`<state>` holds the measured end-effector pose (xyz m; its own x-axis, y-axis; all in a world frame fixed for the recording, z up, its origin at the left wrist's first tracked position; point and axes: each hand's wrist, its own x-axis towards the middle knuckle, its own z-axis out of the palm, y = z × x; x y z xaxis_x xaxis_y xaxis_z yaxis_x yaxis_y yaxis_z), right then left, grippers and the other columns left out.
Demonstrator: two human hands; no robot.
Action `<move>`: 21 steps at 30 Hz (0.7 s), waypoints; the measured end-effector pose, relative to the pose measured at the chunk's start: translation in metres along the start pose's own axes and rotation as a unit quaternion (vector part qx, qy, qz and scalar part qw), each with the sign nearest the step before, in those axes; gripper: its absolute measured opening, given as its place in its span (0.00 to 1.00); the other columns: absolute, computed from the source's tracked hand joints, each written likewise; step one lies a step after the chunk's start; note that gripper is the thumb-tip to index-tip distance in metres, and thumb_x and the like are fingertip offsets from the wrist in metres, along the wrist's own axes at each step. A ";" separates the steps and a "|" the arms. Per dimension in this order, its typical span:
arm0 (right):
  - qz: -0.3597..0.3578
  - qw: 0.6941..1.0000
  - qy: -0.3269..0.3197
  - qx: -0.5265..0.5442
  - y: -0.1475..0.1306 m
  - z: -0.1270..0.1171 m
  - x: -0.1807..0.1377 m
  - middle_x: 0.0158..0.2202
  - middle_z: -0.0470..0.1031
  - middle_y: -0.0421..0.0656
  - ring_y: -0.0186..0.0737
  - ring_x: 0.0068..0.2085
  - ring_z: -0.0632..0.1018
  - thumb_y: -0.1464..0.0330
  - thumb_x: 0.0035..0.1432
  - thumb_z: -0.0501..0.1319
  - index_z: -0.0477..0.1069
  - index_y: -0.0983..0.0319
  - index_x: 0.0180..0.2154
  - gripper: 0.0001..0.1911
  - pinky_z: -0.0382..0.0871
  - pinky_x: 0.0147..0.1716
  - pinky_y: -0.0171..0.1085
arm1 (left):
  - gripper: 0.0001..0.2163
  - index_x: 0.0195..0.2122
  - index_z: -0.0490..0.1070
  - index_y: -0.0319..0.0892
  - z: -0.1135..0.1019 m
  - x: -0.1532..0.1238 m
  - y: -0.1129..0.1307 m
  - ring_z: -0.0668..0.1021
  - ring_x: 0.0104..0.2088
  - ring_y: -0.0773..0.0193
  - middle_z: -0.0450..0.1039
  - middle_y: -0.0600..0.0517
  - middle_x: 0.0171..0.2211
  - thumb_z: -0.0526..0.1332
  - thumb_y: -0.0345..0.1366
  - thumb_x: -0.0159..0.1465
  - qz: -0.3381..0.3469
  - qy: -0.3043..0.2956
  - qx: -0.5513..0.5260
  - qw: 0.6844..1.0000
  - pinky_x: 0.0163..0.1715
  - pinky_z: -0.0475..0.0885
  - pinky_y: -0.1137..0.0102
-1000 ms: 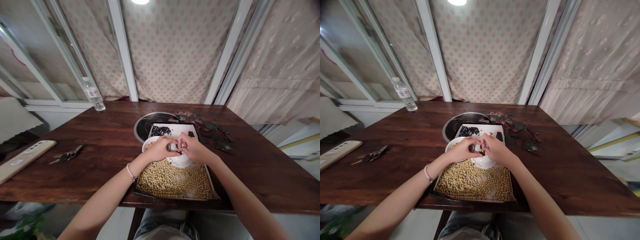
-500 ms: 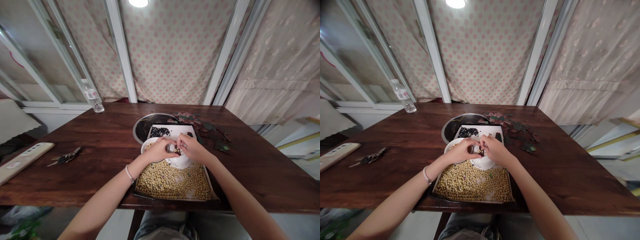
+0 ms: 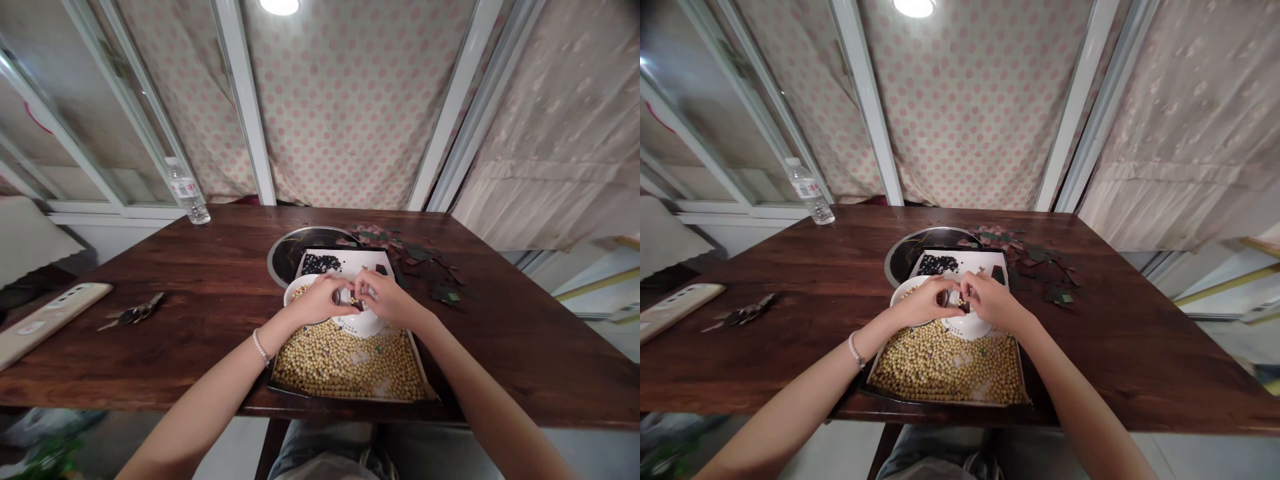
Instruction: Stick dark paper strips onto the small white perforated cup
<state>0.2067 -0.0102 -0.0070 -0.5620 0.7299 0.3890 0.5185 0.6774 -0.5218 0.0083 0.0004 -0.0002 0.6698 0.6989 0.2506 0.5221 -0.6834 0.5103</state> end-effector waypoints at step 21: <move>0.021 0.998 0.028 0.043 0.007 -0.001 0.000 0.33 0.71 0.41 0.40 0.37 0.72 0.81 0.52 0.52 0.62 0.59 0.33 0.11 0.64 0.36 0.37 | 0.19 0.45 0.72 0.43 0.002 0.000 0.000 0.74 0.35 0.61 0.77 0.53 0.34 0.68 0.44 0.53 -0.004 -0.004 -0.004 1.000 0.50 0.60 0.58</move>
<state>0.2110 -0.0056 -0.0101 -0.5029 0.7636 0.4049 0.4830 0.6368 -0.6011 0.0092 0.0003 -0.0016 0.6695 0.7030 0.2398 0.5231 -0.6755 0.5197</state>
